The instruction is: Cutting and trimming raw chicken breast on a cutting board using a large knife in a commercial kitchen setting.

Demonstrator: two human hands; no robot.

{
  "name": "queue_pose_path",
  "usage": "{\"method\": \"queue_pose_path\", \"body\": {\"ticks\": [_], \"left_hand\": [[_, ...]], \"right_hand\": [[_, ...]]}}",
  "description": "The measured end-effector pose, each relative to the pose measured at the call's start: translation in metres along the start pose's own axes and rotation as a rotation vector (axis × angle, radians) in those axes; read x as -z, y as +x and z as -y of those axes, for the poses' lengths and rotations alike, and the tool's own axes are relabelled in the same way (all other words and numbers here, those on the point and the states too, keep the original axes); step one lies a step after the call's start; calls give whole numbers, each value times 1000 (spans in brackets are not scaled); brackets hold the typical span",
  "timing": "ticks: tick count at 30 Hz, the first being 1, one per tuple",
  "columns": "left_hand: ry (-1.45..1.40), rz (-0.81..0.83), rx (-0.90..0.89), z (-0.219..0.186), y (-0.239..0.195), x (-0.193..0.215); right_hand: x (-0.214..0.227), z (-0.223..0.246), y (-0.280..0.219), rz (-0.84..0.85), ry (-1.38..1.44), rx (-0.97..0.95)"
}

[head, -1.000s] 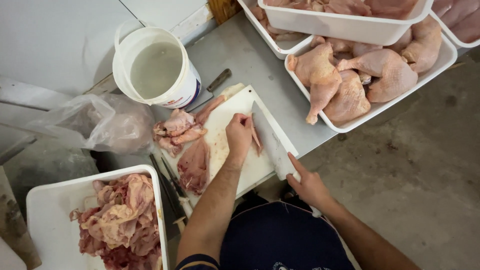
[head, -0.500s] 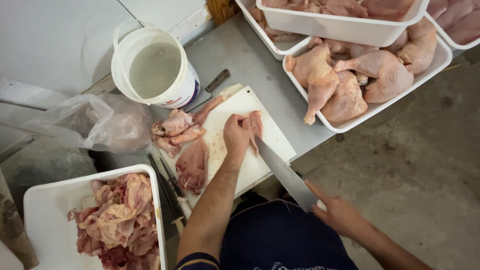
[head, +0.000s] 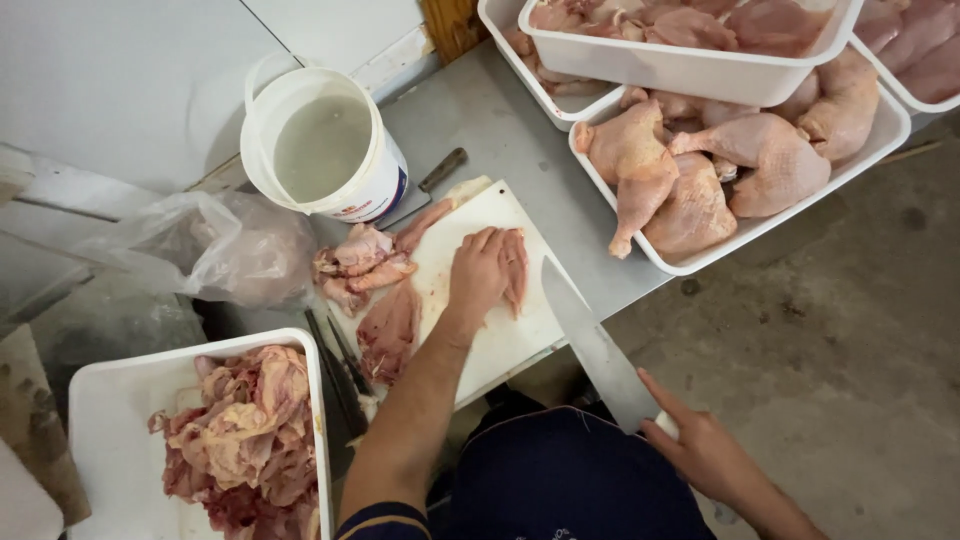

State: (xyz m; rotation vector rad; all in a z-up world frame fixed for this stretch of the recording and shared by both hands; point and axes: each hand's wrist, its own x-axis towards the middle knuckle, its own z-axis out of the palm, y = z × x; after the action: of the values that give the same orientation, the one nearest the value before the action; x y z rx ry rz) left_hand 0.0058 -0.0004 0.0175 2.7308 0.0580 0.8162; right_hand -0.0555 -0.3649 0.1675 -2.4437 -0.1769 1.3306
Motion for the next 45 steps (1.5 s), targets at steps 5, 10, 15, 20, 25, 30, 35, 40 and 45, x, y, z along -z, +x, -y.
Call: {"method": "queue_pose_path", "body": {"ticks": [5, 10, 15, 20, 25, 30, 35, 40, 45], "left_hand": [[-200, 747, 542, 3, 23, -32], [-261, 991, 625, -20, 61, 29], [-952, 525, 1091, -19, 42, 63], [-1107, 178, 1295, -36, 27, 86], [-49, 293, 750, 30, -48, 43], [-208, 198, 489, 40, 43, 99], [295, 629, 417, 146, 10, 7], [366, 551, 301, 148, 24, 13], [79, 289, 211, 91, 57, 62]], "right_hand": [[1, -26, 0, -48, 83, -30], [13, -44, -2, 10, 67, -133], [13, -95, 24, -74, 176, -57], [29, -95, 31, -33, -67, -97], [39, -72, 41, -55, 24, -76], [58, -27, 31, -82, 131, -104], [72, 9, 26, -78, 32, -177], [77, 17, 31, -29, 40, -173], [86, 33, 29, 5, 11, -225]]}}
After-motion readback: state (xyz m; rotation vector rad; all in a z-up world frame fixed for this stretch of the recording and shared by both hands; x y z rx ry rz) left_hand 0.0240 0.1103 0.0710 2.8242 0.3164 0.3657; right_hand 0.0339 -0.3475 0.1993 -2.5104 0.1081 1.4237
